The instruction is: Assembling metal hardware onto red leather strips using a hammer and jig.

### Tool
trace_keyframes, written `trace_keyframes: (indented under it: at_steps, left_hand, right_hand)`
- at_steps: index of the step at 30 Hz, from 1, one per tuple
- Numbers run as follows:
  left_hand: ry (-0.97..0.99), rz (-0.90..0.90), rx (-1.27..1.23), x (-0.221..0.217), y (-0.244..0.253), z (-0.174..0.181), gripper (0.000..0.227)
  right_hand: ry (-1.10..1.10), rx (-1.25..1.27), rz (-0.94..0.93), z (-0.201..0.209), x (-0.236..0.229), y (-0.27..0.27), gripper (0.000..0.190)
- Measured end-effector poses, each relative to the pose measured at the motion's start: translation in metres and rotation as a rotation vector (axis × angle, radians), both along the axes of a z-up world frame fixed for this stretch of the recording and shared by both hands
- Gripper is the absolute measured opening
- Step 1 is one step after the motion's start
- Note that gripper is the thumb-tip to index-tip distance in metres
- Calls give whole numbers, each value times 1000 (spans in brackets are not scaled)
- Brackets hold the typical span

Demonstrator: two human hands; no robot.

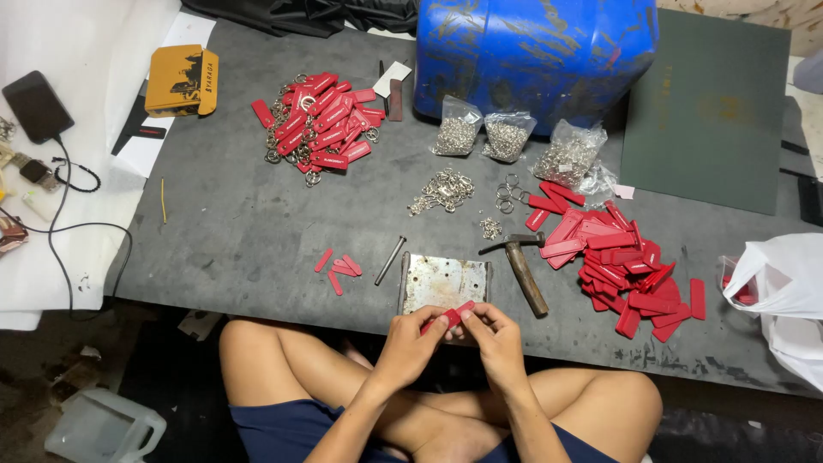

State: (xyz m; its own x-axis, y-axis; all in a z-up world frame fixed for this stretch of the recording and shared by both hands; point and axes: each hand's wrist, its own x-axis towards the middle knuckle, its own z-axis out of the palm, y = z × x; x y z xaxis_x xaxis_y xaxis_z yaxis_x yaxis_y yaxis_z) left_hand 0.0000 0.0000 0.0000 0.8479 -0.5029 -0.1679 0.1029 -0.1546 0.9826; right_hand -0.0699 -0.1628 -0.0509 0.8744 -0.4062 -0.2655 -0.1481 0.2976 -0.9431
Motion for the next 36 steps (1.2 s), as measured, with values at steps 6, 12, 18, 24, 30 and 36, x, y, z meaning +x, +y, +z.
trace_keyframes:
  at_steps: [6,12,18,24,30,36]
  left_hand:
    - [0,57,101,-1,-2,-6,22]
    - [-27,96,110,-1,-3,-8,22]
    - [-68,64,88,5,-3,-11,20]
    - [-112,68,109,17,-5,-15,18]
    - [-87,124,49,38,-4,-22,19]
    - [-371,135,107,35,-17,-37,10]
  right_hand:
    - [40,61,47,9,1,0,17]
    - [53,-59,117,-1,2,-2,15]
    - [52,-94,98,-9,7,0,9]
    - [74,-34,77,-27,14,-1,6]
    - [41,-164,85,-10,45,-20,28]
    - [120,-689,-1,26,110,-46,16]
